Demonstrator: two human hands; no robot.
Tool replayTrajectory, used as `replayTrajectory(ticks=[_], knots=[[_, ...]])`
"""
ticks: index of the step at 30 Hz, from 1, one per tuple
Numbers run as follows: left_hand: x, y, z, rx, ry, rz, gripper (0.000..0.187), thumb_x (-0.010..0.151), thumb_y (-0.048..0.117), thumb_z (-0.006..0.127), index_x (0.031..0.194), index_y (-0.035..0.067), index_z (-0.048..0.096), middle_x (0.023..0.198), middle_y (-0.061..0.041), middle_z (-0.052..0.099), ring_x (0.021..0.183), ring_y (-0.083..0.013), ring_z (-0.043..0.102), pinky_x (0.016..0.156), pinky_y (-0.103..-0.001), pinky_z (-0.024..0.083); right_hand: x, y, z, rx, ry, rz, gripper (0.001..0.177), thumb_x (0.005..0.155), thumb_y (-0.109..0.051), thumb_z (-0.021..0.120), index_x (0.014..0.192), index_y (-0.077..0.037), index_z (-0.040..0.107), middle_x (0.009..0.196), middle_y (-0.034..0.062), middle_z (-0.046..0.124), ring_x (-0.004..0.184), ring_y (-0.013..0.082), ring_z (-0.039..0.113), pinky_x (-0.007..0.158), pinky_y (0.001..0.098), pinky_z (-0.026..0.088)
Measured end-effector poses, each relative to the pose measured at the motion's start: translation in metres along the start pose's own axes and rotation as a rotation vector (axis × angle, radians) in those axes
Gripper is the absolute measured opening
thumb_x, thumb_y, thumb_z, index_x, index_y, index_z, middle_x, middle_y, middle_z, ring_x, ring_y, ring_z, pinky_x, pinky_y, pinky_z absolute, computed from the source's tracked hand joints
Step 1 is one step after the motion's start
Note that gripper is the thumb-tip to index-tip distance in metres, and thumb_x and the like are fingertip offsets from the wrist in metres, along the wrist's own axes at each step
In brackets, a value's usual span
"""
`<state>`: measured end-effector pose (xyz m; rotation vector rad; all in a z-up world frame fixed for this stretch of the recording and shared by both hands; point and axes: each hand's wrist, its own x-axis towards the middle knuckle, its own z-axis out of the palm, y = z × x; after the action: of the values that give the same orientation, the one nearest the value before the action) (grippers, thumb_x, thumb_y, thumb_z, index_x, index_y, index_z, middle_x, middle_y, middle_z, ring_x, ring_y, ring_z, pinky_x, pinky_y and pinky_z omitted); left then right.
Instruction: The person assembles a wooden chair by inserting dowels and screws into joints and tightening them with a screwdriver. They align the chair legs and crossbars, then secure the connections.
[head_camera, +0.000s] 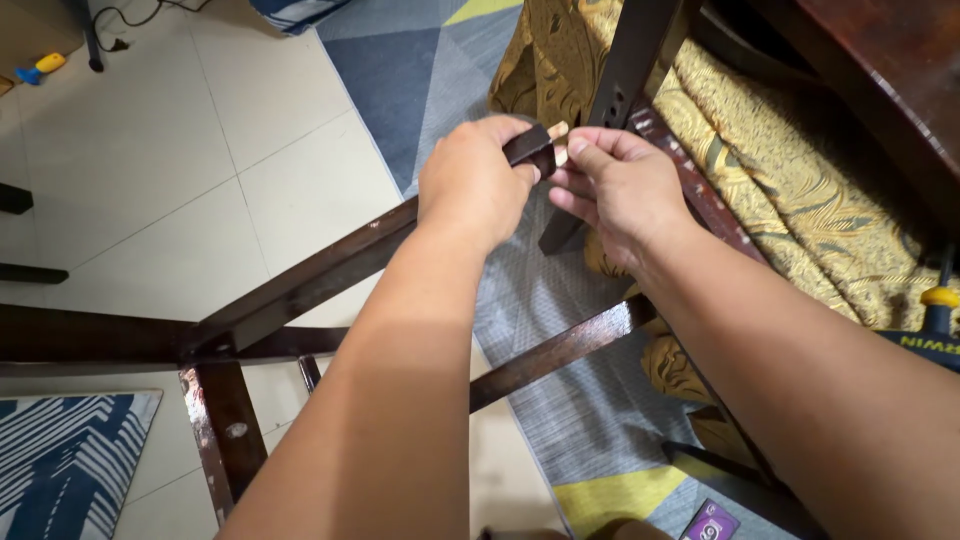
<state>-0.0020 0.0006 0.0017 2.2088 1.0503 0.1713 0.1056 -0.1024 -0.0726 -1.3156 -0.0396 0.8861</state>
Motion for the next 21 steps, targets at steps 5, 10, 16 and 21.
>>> replayTrajectory(ticks=[5,10,16,21], knots=[[0.002,-0.006,0.004,0.002,0.06,0.067,0.033,0.077,0.022,0.082,0.109,0.026,0.076,0.101,-0.003,0.077,0.095,-0.0257,0.073,0.084,-0.039,0.056,0.001,0.009,0.003,0.133,0.029,0.043,0.011,0.099,-0.018,0.065,0.106,-0.01,0.068,0.091,0.0002,0.07,0.077,0.0105,0.067,0.07,0.0279,0.062],[-0.001,-0.005,0.0,-0.009,0.031,0.037,0.03,0.079,0.023,0.081,0.109,0.026,0.076,0.099,-0.002,0.078,0.093,-0.0236,0.074,0.084,-0.039,0.056,-0.001,0.01,0.003,0.154,0.006,-0.013,0.011,0.098,-0.017,0.067,0.106,-0.009,0.068,0.09,-0.0002,0.07,0.076,0.0098,0.067,0.071,0.027,0.063],[-0.001,-0.006,0.0,-0.001,0.037,0.039,0.03,0.079,0.022,0.08,0.109,0.027,0.077,0.099,-0.002,0.078,0.093,-0.0234,0.074,0.085,-0.038,0.056,-0.006,0.009,0.009,0.095,0.013,-0.057,0.014,0.098,-0.016,0.067,0.108,-0.007,0.068,0.091,0.0012,0.071,0.075,0.0092,0.067,0.07,0.0269,0.065],[0.002,-0.004,0.003,0.001,0.05,0.038,0.031,0.077,0.02,0.081,0.108,0.026,0.077,0.099,-0.002,0.078,0.093,-0.023,0.074,0.085,-0.039,0.056,-0.014,0.006,0.013,0.063,0.071,0.003,0.016,0.102,-0.018,0.062,0.103,-0.004,0.07,0.089,0.0038,0.071,0.073,0.0115,0.07,0.064,0.0276,0.063]])
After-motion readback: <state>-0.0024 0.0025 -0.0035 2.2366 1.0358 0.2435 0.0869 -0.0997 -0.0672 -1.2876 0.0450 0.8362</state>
